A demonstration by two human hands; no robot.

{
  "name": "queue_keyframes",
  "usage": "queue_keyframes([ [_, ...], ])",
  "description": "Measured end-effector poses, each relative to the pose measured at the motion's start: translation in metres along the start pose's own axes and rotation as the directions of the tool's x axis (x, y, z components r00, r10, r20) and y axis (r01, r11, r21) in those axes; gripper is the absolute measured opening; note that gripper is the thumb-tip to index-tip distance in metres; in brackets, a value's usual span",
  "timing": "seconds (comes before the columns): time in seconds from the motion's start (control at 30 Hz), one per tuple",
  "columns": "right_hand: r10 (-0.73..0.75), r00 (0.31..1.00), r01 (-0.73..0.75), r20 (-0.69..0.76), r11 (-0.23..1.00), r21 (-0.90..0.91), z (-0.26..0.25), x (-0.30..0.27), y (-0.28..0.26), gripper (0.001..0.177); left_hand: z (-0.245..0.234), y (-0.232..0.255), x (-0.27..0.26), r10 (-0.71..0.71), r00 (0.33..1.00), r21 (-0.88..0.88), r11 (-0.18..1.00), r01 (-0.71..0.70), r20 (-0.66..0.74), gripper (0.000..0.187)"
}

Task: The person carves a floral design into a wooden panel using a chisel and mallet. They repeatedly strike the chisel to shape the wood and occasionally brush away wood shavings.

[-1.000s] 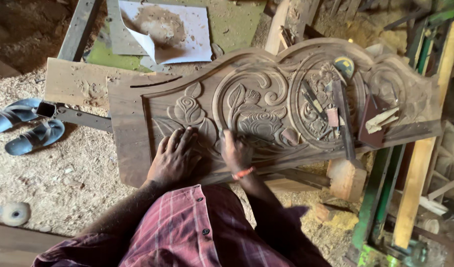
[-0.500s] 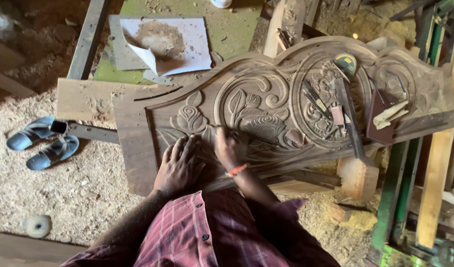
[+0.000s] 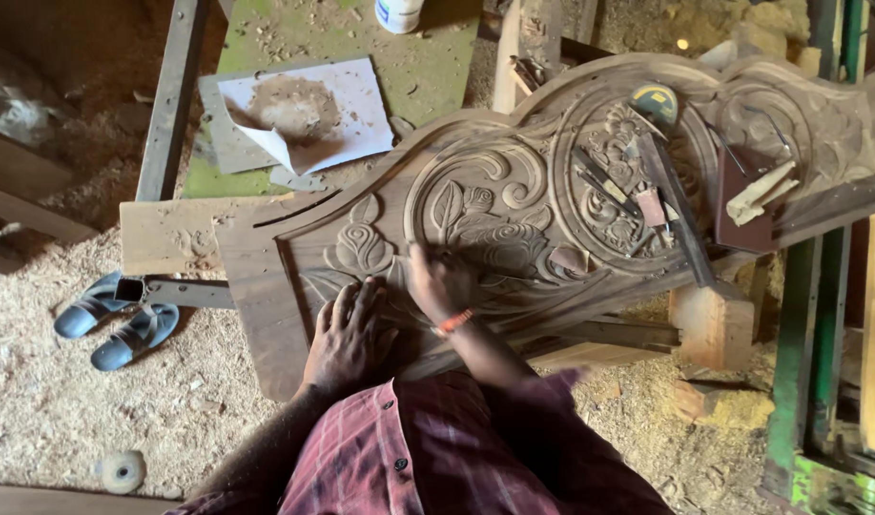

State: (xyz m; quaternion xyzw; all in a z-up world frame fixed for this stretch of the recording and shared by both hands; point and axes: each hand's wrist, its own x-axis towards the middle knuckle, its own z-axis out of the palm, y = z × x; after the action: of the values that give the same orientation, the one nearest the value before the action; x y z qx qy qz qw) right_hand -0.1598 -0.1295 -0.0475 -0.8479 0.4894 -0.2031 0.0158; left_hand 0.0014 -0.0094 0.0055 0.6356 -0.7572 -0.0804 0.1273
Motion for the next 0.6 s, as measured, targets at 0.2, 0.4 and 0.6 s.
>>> queue_keyframes([
  [0.2, 0.095, 0.986, -0.107, 0.138, 0.991, 0.084, -0.017, 0.006, -0.007, 0.013, -0.007, 0.004, 0.003, -0.007, 1.000, 0.023, 1.000, 0.006, 0.026, 0.064],
  [0.4, -0.017, 0.993, 0.036, -0.114, 0.984, 0.172, -0.014, -0.014, 0.000, 0.007, -0.009, 0.005, 0.003, 0.011, 1.000, 0.057, 0.998, -0.010, -0.004, 0.063],
  [0.6, 0.084, 0.993, -0.102, 0.085, 0.967, 0.233, 0.022, 0.017, -0.001, 0.005, -0.012, 0.009, 0.005, 0.006, 0.999, 0.006, 1.000, -0.006, -0.040, 0.063],
])
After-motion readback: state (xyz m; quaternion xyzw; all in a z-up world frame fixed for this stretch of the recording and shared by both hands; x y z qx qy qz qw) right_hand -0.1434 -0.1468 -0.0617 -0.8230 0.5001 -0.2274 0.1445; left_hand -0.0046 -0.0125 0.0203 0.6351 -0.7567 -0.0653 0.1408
